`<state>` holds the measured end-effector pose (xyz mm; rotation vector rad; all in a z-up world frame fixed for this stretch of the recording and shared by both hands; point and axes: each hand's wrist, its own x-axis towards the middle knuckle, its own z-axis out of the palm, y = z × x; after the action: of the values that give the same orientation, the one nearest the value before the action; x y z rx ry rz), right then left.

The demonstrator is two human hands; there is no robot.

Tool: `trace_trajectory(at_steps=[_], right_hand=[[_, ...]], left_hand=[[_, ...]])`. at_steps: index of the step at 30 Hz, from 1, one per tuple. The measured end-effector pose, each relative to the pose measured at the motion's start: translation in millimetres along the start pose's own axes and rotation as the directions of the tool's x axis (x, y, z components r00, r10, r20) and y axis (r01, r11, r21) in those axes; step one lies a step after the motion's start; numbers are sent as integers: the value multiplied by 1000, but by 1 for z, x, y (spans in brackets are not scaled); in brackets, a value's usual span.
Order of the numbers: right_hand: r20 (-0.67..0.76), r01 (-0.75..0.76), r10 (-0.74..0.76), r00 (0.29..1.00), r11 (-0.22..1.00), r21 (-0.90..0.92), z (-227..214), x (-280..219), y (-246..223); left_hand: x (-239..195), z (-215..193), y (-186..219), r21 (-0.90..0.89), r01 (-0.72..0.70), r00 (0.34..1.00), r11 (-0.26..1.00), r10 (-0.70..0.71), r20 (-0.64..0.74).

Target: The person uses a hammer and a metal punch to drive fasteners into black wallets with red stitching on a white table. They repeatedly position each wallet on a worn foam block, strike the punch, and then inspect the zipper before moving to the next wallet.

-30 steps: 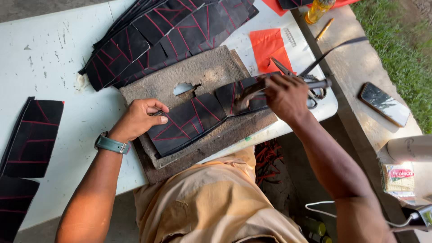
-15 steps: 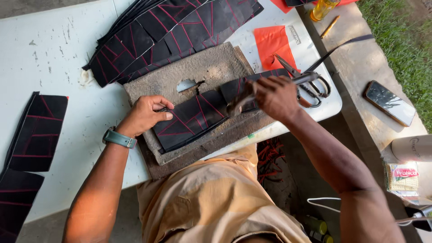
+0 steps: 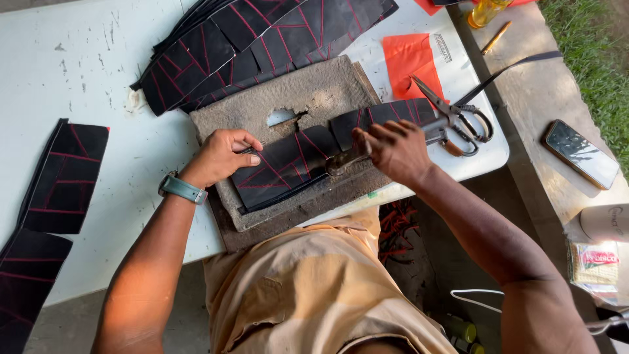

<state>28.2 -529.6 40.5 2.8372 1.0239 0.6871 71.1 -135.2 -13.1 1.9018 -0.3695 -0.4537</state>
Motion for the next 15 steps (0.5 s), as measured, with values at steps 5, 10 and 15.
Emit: trace_trajectory(at_steps=[5, 10, 15], right_hand=[[-108, -116, 135, 985, 980, 161, -4, 3, -5], [-164, -63, 69, 984, 997, 42, -13, 21, -9], [-42, 79, -80, 996, 997, -19, -16, 18, -30]], left_hand=[[-3, 3, -6, 13, 17, 1000, 1000, -18, 1], [11, -4, -3, -16, 10, 1000, 1000, -10, -8], [-4, 6, -11, -23, 8, 1000, 1000, -8, 10]])
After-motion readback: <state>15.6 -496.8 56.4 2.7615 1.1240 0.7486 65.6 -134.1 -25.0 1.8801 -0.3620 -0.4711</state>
